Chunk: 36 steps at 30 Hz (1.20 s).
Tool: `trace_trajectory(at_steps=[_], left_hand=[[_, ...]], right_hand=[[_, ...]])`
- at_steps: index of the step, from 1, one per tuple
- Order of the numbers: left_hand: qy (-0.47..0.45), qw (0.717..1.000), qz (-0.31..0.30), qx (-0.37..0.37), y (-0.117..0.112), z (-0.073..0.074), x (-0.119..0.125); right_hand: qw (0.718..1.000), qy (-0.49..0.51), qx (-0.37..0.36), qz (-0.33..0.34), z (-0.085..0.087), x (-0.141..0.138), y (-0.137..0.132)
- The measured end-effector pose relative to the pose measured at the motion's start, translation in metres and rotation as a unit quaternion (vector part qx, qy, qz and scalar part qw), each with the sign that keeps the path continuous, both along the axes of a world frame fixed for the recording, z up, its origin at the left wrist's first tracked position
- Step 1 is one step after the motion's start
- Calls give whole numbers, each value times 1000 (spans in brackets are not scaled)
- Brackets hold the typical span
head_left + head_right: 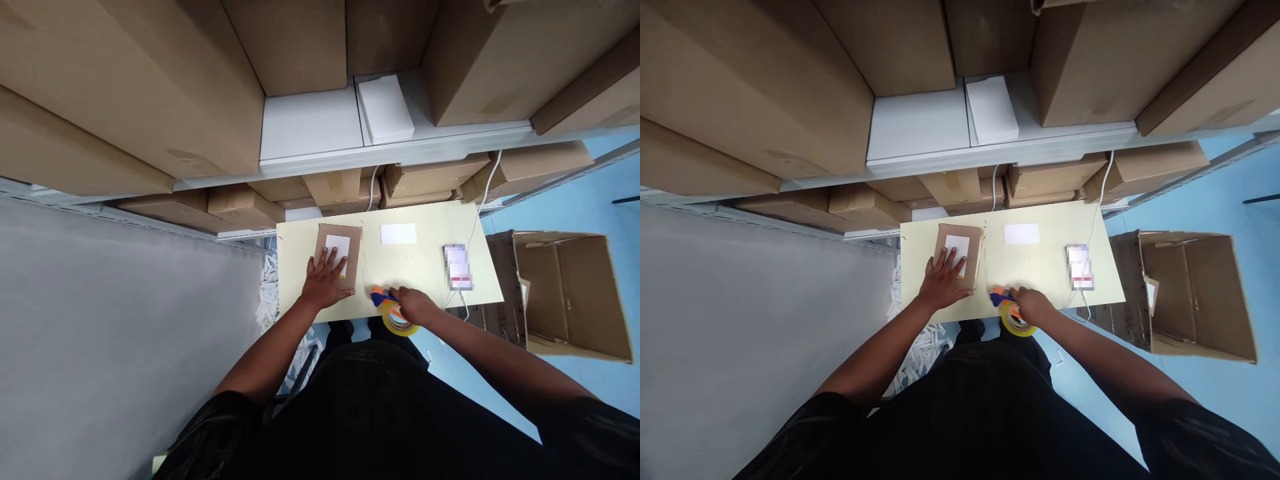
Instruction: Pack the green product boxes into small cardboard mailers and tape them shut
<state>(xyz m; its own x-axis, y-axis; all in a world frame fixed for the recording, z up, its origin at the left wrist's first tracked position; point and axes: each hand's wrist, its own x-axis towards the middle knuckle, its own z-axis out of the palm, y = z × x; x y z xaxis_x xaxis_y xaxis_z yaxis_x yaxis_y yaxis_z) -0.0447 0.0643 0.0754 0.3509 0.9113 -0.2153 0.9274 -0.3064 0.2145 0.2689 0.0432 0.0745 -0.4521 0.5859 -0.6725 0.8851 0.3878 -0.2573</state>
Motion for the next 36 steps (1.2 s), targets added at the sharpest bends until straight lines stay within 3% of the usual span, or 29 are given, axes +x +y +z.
trace_trajectory(at_steps=[2,6,13,17,22,25,28,32,36], left_hand=[[2,1000,-6,2,0,0,-2],[6,1000,-21,-9,0,3,-6],[-1,1000,-17,-4,-2,4,-7],[-7,1000,-7,-1,-2,3,-2],[13,999,49,-8,1,-2,7],[10,999,41,-7,0,-3,6],[3,999,37,-9,-1,-1,5],[12,997,72,-21,-1,6,21],[37,991,116,-49,-1,14,48]], right_hand=[[995,5,11,100,4,-31,20],[988,16,10,155,9,-77,60],[979,33,37,200,21,-88,81],[981,50,41,184,24,-94,59],[970,84,0,229,8,-73,-17],[987,58,9,147,-2,-41,-35],[999,42,33,-11,1,-6,-29],[976,54,41,-205,16,25,-20],[938,101,55,-326,38,33,-11]])
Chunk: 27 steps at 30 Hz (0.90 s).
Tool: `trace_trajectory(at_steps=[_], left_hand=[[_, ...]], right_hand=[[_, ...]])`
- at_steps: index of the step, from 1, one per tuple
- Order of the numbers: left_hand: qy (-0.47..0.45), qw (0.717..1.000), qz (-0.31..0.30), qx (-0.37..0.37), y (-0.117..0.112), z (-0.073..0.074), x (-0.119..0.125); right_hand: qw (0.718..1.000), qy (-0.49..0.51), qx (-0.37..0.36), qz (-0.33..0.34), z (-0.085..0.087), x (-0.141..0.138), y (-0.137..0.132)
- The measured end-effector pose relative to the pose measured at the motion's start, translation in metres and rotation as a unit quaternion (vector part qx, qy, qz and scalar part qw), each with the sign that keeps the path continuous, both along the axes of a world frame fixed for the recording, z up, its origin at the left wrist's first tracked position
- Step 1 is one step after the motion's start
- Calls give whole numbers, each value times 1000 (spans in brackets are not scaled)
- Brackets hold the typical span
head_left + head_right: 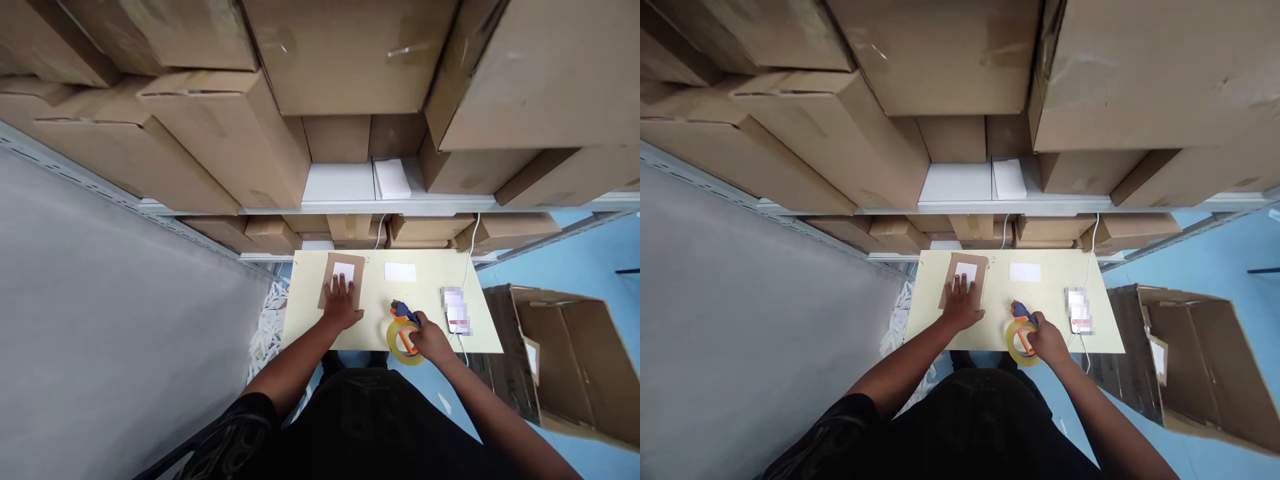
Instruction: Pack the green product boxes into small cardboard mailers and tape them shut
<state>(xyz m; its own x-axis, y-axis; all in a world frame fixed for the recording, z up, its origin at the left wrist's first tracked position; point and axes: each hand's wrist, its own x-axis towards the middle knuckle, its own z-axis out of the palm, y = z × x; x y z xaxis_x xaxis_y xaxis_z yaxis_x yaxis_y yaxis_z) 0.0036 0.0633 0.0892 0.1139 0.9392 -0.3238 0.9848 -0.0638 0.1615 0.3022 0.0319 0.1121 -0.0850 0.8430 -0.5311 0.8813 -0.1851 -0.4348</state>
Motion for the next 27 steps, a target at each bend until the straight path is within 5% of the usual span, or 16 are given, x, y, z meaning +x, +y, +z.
trace_trajectory(at_steps=[5,8,16,22,27], left_hand=[[-8,999,-47,-22,-12,7,0],[-23,995,-97,-19,-27,7,-14],[-120,983,-137,7,-58,-8,-40],[-147,975,-166,16,-71,-17,-64],[-171,967,-188,27,-78,-14,-81]], right_hand=[[990,71,102,-60,44,-8,43],[974,93,199,-55,83,-24,77],[948,89,305,-20,191,-86,149],[955,-45,290,35,248,-141,211],[966,-78,237,65,264,-204,272]])
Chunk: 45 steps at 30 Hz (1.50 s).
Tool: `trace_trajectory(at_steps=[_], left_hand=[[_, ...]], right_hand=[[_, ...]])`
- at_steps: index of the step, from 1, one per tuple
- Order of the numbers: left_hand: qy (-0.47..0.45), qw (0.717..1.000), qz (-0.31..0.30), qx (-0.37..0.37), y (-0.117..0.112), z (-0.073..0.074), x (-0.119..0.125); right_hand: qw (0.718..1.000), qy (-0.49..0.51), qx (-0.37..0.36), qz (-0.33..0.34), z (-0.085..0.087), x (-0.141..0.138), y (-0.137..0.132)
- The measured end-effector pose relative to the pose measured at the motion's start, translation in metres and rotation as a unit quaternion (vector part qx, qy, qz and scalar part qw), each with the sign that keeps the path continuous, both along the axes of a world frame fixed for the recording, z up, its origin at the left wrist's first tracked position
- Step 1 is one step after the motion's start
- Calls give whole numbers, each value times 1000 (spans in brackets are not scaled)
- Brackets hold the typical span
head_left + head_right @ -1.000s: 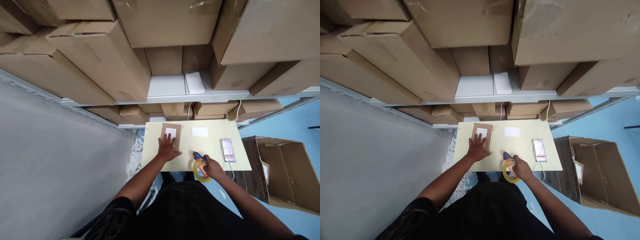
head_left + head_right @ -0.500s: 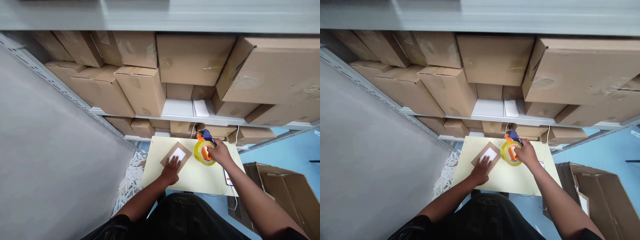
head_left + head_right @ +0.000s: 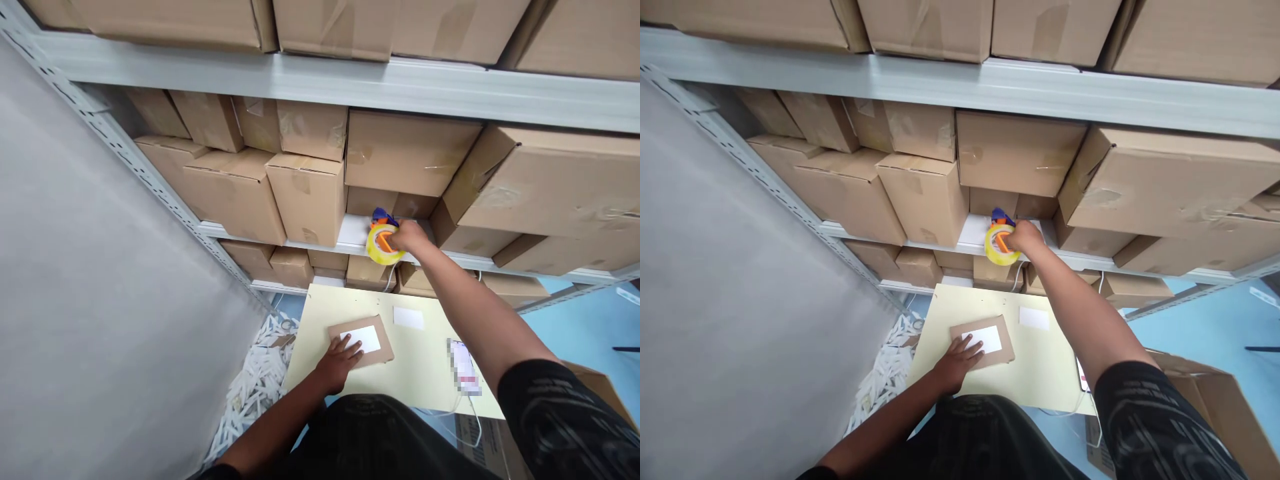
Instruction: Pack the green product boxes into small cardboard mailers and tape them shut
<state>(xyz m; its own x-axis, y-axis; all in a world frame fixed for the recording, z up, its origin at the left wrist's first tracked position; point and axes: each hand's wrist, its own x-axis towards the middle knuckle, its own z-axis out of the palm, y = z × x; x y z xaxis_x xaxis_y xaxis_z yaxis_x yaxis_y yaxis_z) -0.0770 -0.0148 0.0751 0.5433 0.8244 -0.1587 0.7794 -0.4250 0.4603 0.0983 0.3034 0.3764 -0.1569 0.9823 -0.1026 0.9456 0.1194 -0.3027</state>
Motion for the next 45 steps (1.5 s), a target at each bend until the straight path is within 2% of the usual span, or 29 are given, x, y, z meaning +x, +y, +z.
trace_trajectory(at_steps=[4,7,10,12,14,16,18,20,22,25,28,30,32,35,39,42,45], left_hand=[[-7,1000,12,11,-6,3,-4],[-17,999,25,19,-11,6,-7],[-30,998,46,21,-17,9,-11],[-36,996,80,22,-20,11,-14],[-40,990,135,29,-22,12,-17],[-50,977,202,35,-21,13,-22],[-70,960,270,35,-19,13,-27],[-102,939,329,21,-14,12,-32],[-141,916,375,-21,-10,9,-35],[-177,872,437,-134,-3,2,-33],[-186,848,446,-218,2,-3,-26],[-205,841,441,-236,3,-6,-21],[-226,827,455,-241,2,-7,-15],[-243,795,494,-254,-3,-11,-9],[-291,765,503,-278,-13,-14,-6],[-313,768,490,-268,-17,-9,-7],[-332,780,474,-240,-16,3,-9]], right_hand=[[999,-29,-37,-24,-10,-32,36],[998,-41,-42,-27,-23,-37,51],[999,-23,-36,-30,-31,-34,53],[999,8,-8,-39,-30,-29,43],[994,60,81,-36,-26,-20,22],[971,135,197,-10,-25,-7,-8],[949,216,231,23,-36,12,-45],[941,278,191,21,-62,37,-83],[944,313,100,-9,-105,64,-121],[967,231,-88,-67,-185,99,-174],[955,160,-237,-70,-255,116,-216],[945,160,-280,-49,-286,116,-236],[933,184,-307,-35,-305,114,-250],[919,232,-314,-43,-316,111,-263],[922,246,-292,-62,-314,117,-276],[921,278,-265,-61,-305,122,-285],[916,309,-248,-62,-296,123,-290]])
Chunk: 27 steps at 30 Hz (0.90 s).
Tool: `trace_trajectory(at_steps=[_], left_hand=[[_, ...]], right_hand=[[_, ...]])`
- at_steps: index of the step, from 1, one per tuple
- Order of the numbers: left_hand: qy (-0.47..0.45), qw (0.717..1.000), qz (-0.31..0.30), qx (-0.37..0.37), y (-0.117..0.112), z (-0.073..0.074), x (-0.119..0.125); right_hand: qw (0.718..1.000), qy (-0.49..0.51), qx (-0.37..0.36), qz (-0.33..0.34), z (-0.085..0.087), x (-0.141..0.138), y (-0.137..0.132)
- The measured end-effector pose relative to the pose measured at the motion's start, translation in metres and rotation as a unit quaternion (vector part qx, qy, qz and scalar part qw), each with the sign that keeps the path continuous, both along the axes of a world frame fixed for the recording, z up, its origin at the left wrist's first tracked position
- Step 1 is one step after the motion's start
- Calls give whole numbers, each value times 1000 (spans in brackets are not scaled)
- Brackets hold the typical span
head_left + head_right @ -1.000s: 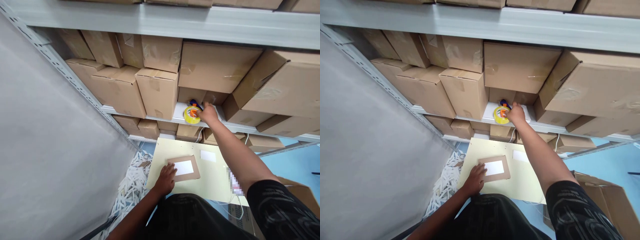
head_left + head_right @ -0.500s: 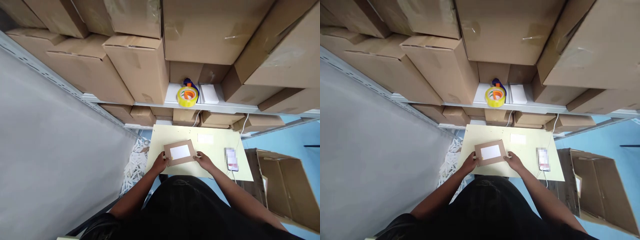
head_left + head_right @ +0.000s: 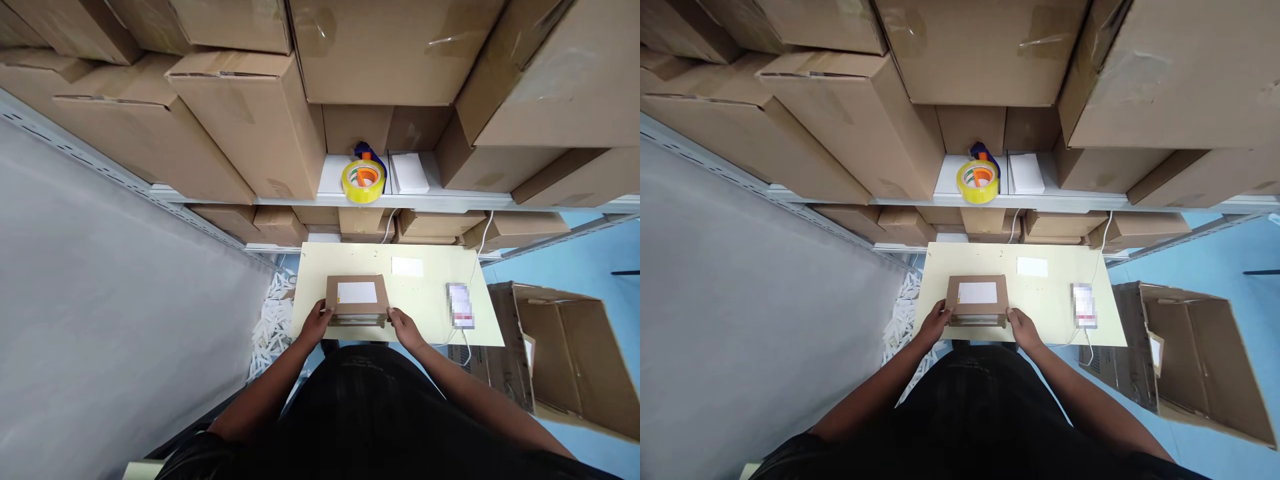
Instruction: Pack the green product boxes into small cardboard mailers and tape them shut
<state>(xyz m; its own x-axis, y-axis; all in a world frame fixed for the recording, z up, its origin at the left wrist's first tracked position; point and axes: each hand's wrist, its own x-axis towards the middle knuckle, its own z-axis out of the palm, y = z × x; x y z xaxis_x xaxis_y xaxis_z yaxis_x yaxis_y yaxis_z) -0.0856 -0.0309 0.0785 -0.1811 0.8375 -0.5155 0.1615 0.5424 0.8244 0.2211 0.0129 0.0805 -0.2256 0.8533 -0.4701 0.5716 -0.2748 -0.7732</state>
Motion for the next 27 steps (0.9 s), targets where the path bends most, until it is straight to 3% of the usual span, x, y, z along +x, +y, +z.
trace_trajectory(at_steps=[5,12,17,19,23,27], left_hand=[[1,999,-4,45,8,16,-2],[89,993,-23,71,31,17,-1],[172,980,-58,83,36,23,-8],[244,955,-96,138,38,31,-13],[355,866,-207,285,52,58,-12],[351,805,-327,349,81,82,25]], right_hand=[[998,28,16,-61,8,-7,10],[993,6,61,-103,11,-24,41],[989,10,60,-132,11,-21,30],[988,1,46,-147,6,-12,16],[983,-22,-1,-181,-12,13,-20],[980,-29,-38,-194,-25,36,-51]])
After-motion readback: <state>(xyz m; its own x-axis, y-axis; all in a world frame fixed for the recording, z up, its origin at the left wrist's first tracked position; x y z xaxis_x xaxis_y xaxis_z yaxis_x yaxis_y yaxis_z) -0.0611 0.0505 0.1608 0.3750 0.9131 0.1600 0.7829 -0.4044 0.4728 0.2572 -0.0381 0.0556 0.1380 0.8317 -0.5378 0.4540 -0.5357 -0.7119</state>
